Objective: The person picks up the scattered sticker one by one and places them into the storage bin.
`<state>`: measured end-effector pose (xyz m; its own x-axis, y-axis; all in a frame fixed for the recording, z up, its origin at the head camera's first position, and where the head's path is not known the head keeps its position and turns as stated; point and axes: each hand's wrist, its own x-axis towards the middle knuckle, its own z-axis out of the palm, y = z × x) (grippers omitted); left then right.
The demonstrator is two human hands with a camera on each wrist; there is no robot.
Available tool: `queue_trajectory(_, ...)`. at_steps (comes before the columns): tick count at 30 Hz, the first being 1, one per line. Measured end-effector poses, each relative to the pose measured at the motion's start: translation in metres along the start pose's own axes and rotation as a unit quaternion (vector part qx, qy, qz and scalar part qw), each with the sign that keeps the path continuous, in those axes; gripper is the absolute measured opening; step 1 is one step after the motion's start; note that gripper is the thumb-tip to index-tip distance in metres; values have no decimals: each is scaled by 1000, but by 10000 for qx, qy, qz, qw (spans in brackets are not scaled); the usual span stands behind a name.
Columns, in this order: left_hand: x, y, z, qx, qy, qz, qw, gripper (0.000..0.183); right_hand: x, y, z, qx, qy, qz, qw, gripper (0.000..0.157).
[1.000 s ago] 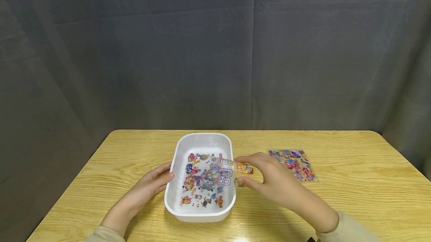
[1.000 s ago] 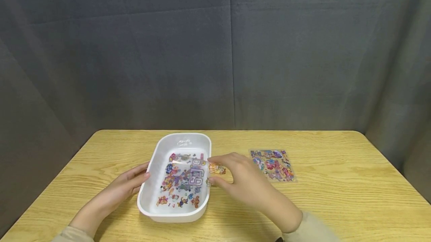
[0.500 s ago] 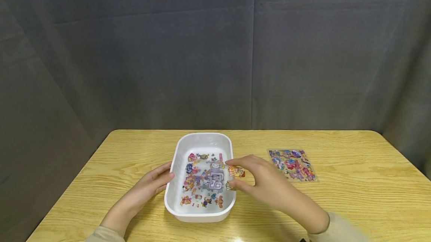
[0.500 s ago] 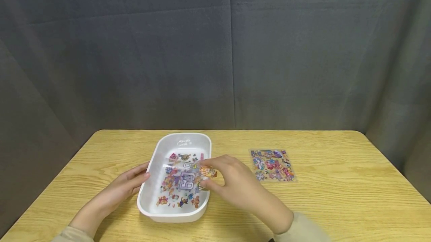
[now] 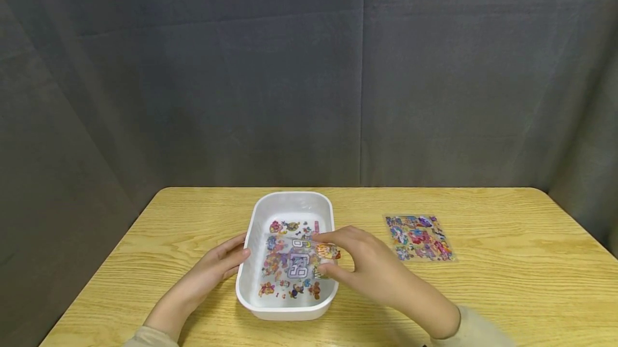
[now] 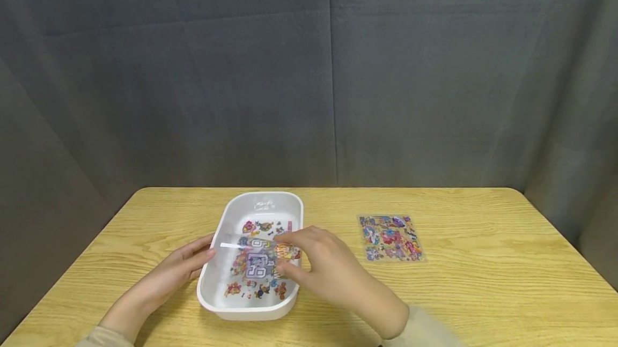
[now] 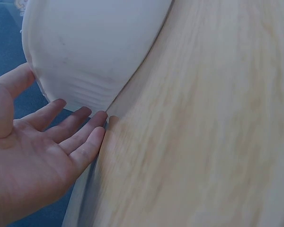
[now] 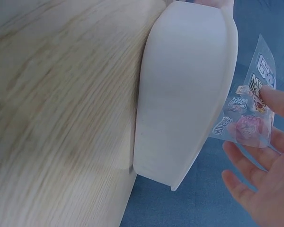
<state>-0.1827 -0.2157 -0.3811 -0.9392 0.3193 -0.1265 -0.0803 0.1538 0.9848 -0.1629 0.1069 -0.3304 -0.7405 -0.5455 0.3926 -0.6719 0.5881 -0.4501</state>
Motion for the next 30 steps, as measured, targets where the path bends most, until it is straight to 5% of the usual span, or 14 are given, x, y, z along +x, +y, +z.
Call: queue_trajectory(30,0,1,1,23,63,-31,10000,65,4,0,15,-163,-149,-94,9997,44)
